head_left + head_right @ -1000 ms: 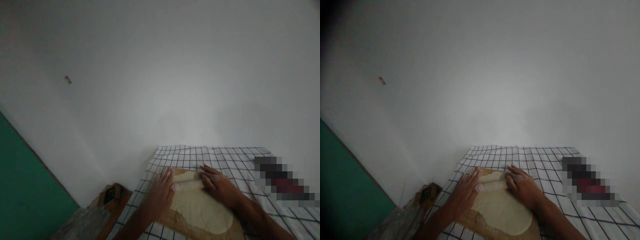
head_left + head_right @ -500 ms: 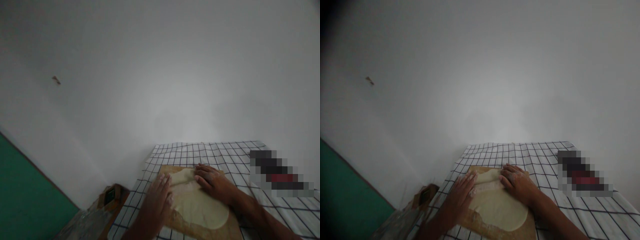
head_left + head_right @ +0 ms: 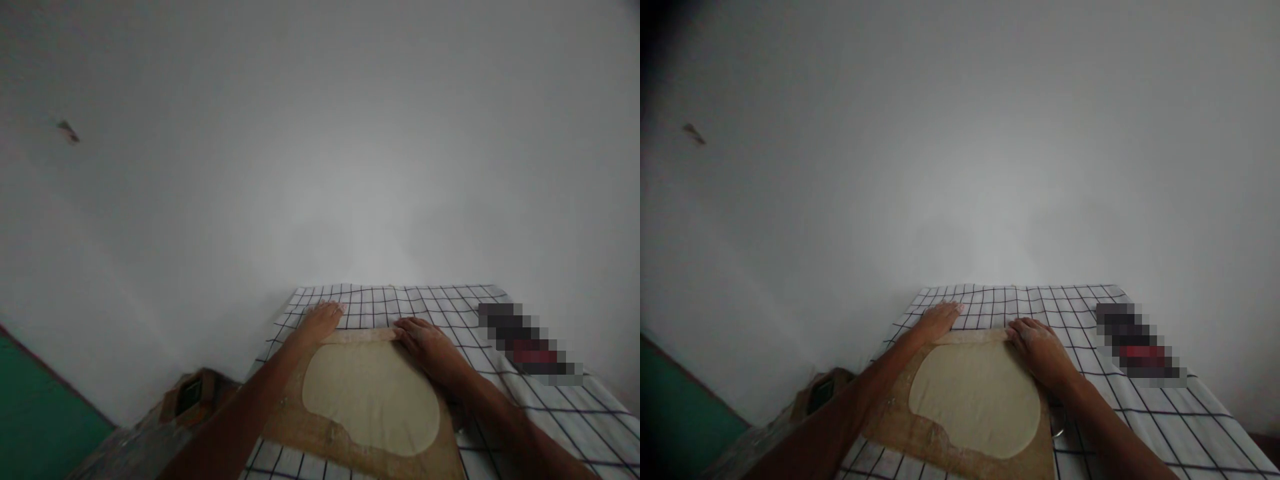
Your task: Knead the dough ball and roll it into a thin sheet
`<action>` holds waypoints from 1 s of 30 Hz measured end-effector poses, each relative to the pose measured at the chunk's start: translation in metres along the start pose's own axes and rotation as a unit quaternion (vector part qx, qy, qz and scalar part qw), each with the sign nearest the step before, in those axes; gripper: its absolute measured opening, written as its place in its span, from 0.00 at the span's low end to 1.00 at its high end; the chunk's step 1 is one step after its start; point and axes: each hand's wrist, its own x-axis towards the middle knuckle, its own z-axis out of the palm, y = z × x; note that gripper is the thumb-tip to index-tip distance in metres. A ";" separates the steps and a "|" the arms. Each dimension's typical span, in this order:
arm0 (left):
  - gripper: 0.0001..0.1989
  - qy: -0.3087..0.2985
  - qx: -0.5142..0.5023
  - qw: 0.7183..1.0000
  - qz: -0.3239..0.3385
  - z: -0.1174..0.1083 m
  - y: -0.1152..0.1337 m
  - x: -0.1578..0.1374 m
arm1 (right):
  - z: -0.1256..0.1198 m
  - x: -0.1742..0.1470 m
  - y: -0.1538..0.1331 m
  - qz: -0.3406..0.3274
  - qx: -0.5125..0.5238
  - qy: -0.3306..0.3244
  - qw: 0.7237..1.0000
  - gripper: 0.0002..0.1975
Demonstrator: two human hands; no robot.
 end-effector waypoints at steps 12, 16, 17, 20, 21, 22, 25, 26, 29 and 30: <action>0.25 0.001 0.019 1.000 0.003 -0.048 0.063 -0.115 | -0.007 -0.006 -0.017 -0.069 0.115 -0.075 0.988 0.21; 0.26 0.014 0.014 1.000 0.016 -0.058 0.083 -0.155 | -0.010 -0.007 -0.021 -0.068 0.132 -0.068 0.987 0.25; 0.25 0.014 0.004 1.000 0.009 -0.059 0.084 -0.158 | -0.010 -0.008 -0.021 -0.064 0.136 -0.068 0.986 0.25; 0.21 0.018 -0.039 0.999 -0.018 -0.061 0.080 -0.158 | -0.011 -0.008 -0.021 -0.057 0.147 -0.075 0.985 0.24; 0.18 0.019 -0.052 0.998 -0.026 -0.061 0.077 -0.155 | -0.011 -0.009 -0.021 -0.058 0.150 -0.078 0.984 0.24; 0.16 0.018 -0.062 0.997 -0.030 -0.063 0.075 -0.153 | -0.011 -0.009 -0.021 -0.061 0.153 -0.079 0.983 0.23; 0.12 0.015 -0.069 0.997 -0.021 -0.068 0.072 -0.155 | -0.014 -0.009 -0.024 -0.080 0.166 -0.081 0.980 0.22; 0.11 0.014 -0.064 0.998 -0.014 -0.070 0.073 -0.158 | -0.016 -0.009 -0.025 -0.083 0.173 -0.080 0.978 0.23; 0.13 0.008 -0.038 0.999 0.008 -0.072 0.083 -0.173 | -0.021 -0.009 -0.026 -0.072 0.191 -0.065 0.977 0.25; 0.14 0.007 -0.024 1.000 0.017 -0.071 0.087 -0.178 | -0.022 -0.008 -0.025 -0.066 0.193 -0.062 0.977 0.26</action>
